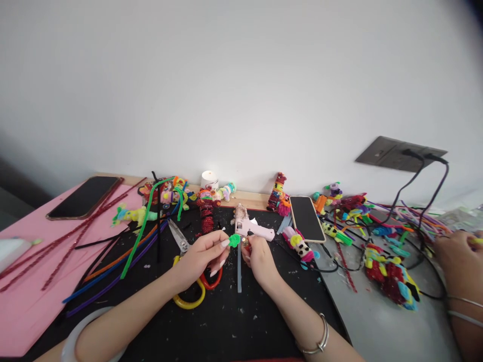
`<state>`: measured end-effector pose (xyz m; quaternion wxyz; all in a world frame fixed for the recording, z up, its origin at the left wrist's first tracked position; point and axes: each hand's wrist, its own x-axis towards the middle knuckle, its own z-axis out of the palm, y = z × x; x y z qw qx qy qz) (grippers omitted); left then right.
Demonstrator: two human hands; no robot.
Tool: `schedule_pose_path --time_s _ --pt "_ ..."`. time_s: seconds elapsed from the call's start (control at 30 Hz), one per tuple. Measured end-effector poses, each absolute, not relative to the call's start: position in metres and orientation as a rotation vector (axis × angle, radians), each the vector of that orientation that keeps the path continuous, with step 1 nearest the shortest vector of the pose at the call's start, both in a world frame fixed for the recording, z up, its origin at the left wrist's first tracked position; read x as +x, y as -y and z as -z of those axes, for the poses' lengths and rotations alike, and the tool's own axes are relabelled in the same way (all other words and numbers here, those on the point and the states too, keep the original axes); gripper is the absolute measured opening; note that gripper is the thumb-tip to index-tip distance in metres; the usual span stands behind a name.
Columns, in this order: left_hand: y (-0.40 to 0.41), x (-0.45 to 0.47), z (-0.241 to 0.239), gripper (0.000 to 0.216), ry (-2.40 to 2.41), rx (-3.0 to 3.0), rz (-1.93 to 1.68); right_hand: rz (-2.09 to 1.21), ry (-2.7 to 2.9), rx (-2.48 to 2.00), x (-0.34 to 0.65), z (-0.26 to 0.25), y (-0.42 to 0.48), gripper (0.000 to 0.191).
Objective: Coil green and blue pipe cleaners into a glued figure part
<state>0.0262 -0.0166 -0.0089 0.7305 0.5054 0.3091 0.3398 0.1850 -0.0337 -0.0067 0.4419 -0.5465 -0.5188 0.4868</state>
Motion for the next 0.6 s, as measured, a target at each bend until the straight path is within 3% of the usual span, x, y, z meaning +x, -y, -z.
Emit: schedule_pose_path --time_s 0.6 --pt "0.0164 0.0266 0.012 0.024 -0.676 1.076 -0.771 -1.209 1.371 -1.282 0.1822 0.0065 0.0359 0.036"
